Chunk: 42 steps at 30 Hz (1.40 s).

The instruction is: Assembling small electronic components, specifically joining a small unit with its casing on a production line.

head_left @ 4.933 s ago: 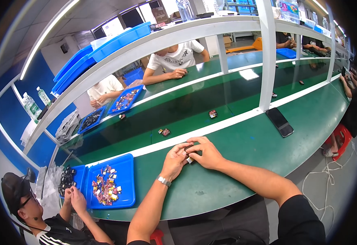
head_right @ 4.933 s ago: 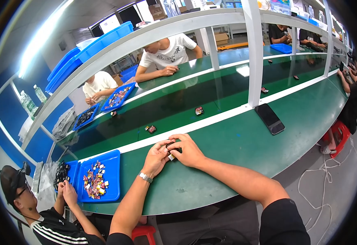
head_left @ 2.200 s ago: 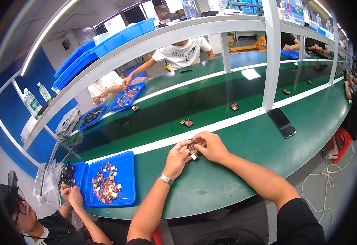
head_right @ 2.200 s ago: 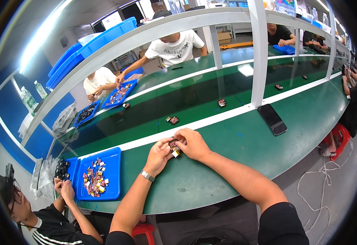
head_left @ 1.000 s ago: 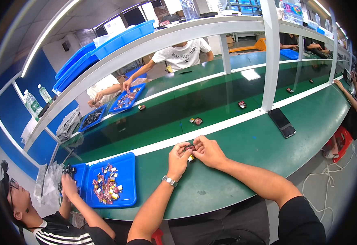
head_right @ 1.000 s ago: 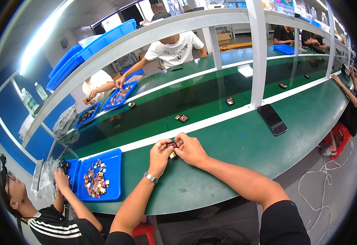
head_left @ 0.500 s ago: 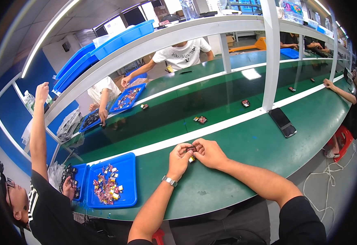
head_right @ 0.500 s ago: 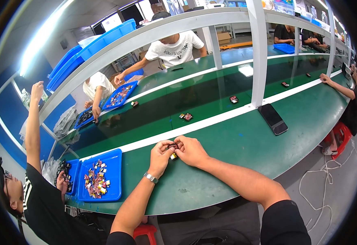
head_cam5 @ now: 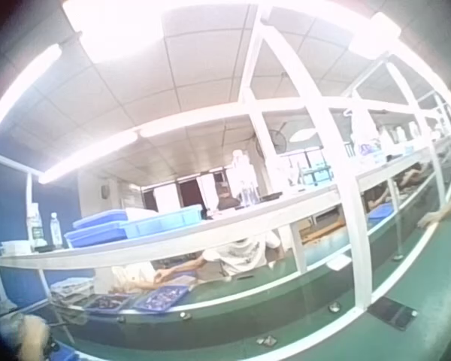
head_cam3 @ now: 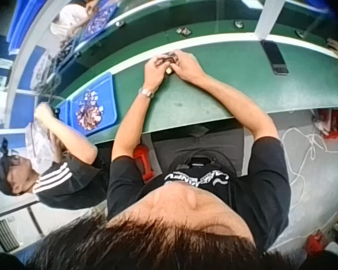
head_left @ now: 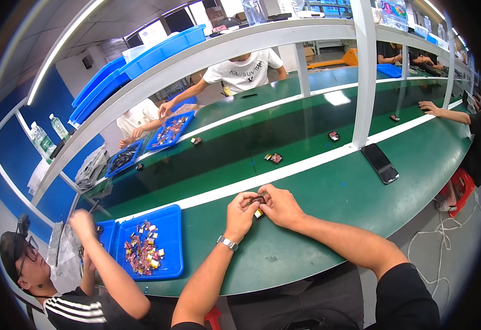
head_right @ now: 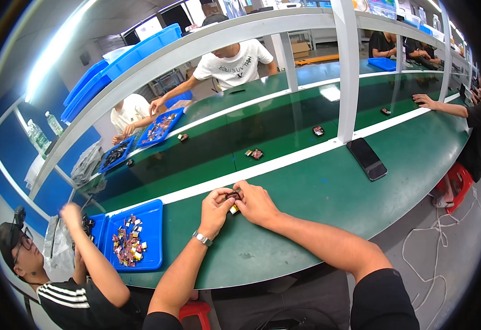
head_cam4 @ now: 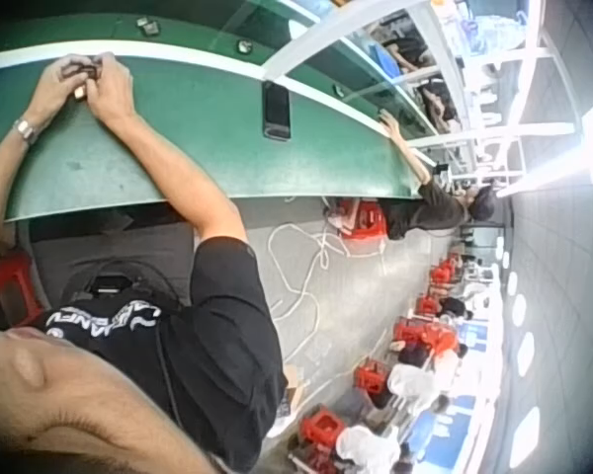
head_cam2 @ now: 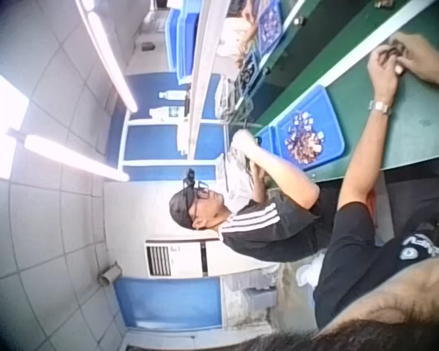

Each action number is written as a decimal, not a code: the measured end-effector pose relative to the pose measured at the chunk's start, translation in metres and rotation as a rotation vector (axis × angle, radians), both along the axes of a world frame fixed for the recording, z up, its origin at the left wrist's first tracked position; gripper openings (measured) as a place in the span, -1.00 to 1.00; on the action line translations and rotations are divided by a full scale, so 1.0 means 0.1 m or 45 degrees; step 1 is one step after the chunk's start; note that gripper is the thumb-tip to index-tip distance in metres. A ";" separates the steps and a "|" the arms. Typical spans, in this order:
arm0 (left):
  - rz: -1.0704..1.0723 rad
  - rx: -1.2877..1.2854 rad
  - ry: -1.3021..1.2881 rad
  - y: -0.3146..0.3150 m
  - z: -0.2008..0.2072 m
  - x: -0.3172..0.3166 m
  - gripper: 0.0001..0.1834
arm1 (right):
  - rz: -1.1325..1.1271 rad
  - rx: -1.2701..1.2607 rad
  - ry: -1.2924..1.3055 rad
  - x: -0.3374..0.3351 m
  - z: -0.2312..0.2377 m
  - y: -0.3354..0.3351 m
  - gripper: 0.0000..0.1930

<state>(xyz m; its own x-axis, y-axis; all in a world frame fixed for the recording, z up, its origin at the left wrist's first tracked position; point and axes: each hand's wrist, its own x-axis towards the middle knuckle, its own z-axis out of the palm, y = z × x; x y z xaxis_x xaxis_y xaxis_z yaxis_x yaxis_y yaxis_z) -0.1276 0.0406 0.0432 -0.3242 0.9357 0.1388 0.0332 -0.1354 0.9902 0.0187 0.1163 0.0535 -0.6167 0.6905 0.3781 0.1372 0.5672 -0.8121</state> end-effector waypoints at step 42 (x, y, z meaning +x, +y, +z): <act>-0.035 -0.039 -0.052 -0.03 0.03 -0.04 -0.82 | 0.023 0.024 0.080 0.00 0.05 -0.03 -0.76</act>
<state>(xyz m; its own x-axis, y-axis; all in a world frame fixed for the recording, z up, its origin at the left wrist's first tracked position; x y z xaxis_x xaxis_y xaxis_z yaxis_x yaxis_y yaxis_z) -0.1319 0.0375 0.0464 -0.3027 0.9481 0.0972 -0.0104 -0.1052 0.9944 0.0191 0.1129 0.0585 -0.6039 0.6717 0.4291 0.0759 0.5844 -0.8079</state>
